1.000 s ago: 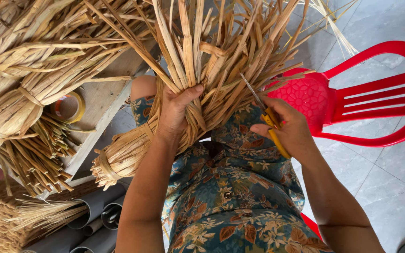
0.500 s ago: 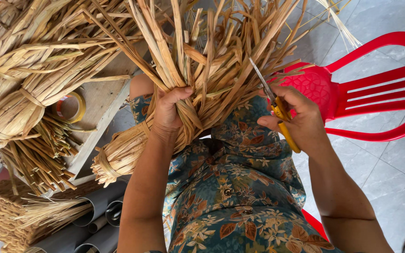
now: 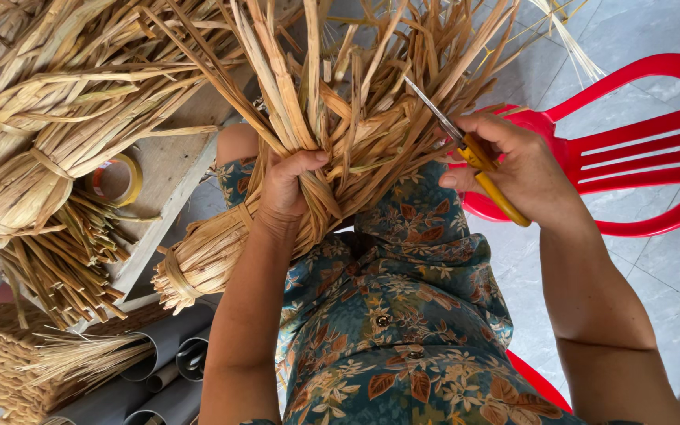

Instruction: The person sits with a large bundle of dried palm leaves across their lap and trims the leaf ends with yellow-handled scissors. They repeatedly gather sections of leaves, cut off uneven tips, and rotate the bundle to trim other sides, with finished bundles stacked on a nearby table.

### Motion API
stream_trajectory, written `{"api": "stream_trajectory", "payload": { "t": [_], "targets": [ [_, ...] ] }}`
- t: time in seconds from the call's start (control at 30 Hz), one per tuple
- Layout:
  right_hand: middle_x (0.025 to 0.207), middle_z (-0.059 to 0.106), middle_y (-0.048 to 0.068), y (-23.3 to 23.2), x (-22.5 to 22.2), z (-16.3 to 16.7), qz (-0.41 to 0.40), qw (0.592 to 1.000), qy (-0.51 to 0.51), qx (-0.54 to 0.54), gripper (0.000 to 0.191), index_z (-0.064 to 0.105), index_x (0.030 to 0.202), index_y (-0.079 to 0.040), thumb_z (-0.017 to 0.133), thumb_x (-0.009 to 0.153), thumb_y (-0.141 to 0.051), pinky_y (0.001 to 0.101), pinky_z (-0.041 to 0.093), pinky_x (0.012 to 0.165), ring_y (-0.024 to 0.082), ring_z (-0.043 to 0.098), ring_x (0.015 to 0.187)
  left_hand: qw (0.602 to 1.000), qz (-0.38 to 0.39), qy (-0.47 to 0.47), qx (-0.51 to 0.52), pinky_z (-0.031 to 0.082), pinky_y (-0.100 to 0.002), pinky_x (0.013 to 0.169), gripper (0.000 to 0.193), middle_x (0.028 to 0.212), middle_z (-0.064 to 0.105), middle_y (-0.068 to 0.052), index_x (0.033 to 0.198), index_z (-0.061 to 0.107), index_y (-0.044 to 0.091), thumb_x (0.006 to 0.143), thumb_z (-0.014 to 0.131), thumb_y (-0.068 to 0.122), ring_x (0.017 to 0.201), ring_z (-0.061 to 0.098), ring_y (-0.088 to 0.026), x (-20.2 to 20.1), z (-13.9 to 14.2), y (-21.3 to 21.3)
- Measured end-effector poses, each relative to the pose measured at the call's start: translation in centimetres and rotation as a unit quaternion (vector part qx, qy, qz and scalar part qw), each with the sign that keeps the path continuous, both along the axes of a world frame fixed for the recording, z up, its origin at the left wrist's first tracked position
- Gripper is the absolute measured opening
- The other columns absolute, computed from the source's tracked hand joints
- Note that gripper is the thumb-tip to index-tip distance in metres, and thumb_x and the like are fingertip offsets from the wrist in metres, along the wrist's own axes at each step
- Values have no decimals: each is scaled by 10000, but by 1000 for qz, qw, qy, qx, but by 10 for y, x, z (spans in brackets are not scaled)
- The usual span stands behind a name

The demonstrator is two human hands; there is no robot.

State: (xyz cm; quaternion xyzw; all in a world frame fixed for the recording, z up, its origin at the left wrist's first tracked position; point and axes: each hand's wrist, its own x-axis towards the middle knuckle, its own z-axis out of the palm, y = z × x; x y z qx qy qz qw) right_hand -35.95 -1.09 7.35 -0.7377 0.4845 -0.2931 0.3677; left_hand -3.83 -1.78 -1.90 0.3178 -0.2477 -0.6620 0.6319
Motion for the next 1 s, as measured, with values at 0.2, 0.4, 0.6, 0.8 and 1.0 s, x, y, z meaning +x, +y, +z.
{"api": "stream_trajectory", "payload": {
  "t": [0.2, 0.4, 0.6, 0.8, 1.0],
  "targets": [
    [995, 711, 55, -6, 0, -6, 24, 990, -101, 92, 509, 668, 1315, -32, 834, 835, -62, 248, 580, 811, 85, 670, 906, 999, -21, -35, 1, 548, -368, 941, 516, 1089, 722, -107, 1215, 660, -17, 708, 707, -104, 1001, 688, -240, -5, 4, 2],
    [1103, 726, 3, 4, -3, -34, 13, 965, -245, 93, 425, 678, 1224, -19, 824, 830, -83, 211, 547, 753, 28, 638, 910, 996, -25, -82, 3, 555, -362, 910, 491, 1059, 733, -102, 1188, 684, -5, 707, 718, -100, 970, 694, -229, -10, 8, 2],
    [932, 593, -39, 17, -7, -40, 0, 988, -141, 70, 475, 686, 1210, -33, 869, 774, -64, 195, 435, 678, 19, 497, 791, 994, -34, -106, -8, 560, -346, 879, 467, 1059, 739, -84, 1187, 689, -5, 731, 727, -98, 957, 697, -206, -15, 2, 4],
    [958, 631, -49, 16, -8, -41, -11, 977, -173, 128, 416, 691, 1156, -34, 857, 776, -76, 194, 485, 718, 6, 557, 839, 992, -48, -111, -19, 567, -353, 885, 447, 1057, 741, -85, 1177, 687, 3, 750, 714, -125, 959, 704, -209, -16, 2, 5],
    [760, 524, 42, 30, -16, -56, -100, 965, -141, 196, 380, 745, 1152, -5, 898, 810, -67, 257, 346, 585, 98, 450, 658, 990, -63, -126, -12, 566, -354, 922, 458, 1094, 734, -77, 1188, 674, 25, 758, 717, -129, 1009, 701, -207, -18, 5, 8]
  ]
}}
